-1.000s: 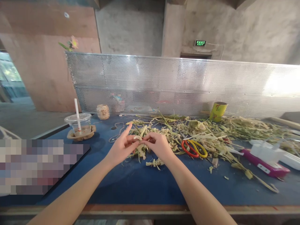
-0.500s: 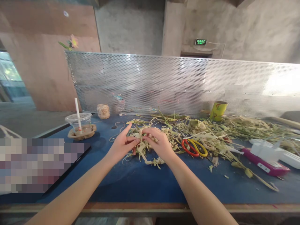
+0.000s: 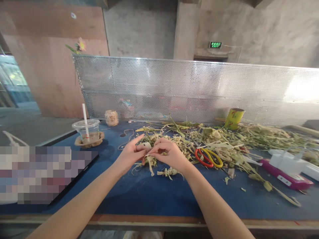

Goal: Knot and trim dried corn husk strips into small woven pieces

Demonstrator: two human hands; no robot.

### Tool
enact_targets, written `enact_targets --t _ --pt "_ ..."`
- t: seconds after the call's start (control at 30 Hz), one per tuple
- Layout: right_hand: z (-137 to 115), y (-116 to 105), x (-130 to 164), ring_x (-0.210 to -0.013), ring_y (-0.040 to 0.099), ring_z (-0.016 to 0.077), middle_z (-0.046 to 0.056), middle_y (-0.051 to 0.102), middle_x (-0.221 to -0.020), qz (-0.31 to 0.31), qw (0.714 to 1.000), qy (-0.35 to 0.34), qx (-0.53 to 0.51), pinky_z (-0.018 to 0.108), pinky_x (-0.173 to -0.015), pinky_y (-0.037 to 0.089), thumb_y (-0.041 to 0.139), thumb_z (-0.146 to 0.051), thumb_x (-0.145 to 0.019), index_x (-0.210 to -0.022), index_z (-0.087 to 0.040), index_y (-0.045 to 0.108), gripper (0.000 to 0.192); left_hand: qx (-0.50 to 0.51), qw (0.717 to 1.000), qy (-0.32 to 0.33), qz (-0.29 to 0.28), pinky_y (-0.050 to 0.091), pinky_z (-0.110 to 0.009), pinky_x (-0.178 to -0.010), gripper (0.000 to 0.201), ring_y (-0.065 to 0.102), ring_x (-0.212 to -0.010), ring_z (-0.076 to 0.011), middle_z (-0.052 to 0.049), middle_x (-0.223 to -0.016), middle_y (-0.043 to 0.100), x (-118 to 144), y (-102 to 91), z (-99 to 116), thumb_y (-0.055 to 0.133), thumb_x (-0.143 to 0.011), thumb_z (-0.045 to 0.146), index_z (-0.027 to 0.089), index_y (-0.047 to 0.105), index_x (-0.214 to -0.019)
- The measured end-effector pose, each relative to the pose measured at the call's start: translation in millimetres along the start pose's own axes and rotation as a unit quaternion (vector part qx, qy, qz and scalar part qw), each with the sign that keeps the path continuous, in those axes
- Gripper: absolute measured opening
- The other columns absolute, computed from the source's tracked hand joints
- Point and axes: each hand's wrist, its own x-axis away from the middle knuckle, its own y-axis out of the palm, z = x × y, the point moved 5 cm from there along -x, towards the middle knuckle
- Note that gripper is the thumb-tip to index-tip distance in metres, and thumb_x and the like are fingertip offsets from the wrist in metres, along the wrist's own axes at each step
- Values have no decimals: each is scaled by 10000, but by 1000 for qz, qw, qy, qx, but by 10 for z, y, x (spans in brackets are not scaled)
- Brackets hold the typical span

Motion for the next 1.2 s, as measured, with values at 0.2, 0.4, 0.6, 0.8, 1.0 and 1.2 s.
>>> enact_targets --t 0.2,0.4,0.6,0.8,1.0,1.2 --pt "60 14 8 -725 522 122 27 530 -776 -42 997 23 -60 266 -650 456 568 -219 -754 -751 -184 603 50 -14 1000 13 -5 432 -259 -489 886 512 -492 -106 -38 -692 640 -4 -22 -15 649 -701 263 131 98 -1383" --pt "134 26 36 -642 467 92 -18 449 -695 -42 993 80 -79 230 -611 443 540 -164 -747 -834 -186 529 91 -54 998 42 -4 439 -272 -491 804 518 -488 -106 -74 -814 653 11 -17 39 637 -708 293 185 189 -1367" --pt "69 -28 31 -671 479 103 -17 453 -712 -33 997 56 -33 265 -672 453 528 -125 -726 -943 -198 498 231 -54 997 43 -37 465 -296 -549 811 556 -549 -113 -127 -1016 628 51 45 78 629 -711 245 217 166 -1377" --pt "70 -17 23 -690 490 105 -18 468 -741 -25 998 53 -20 268 -696 450 532 -138 -735 -1038 -219 451 324 -29 996 54 -69 464 -281 -584 884 562 -720 -145 -122 -1067 614 22 71 49 621 -709 169 221 55 -1385" --pt "114 -49 13 -711 460 101 36 476 -1001 47 997 43 -39 265 -688 447 613 -203 -700 -1085 -240 398 442 -35 997 48 -57 476 -299 -622 847 569 -592 -101 -130 -1068 626 0 56 60 627 -711 175 188 111 -1382" --pt "185 35 19 -692 500 119 32 564 -893 -9 992 126 -10 265 -634 435 617 -328 -709 -1040 -204 491 375 -46 996 54 -45 487 -302 -604 786 586 -562 -110 -115 -1009 652 -5 25 58 605 -724 156 179 165 -1375"
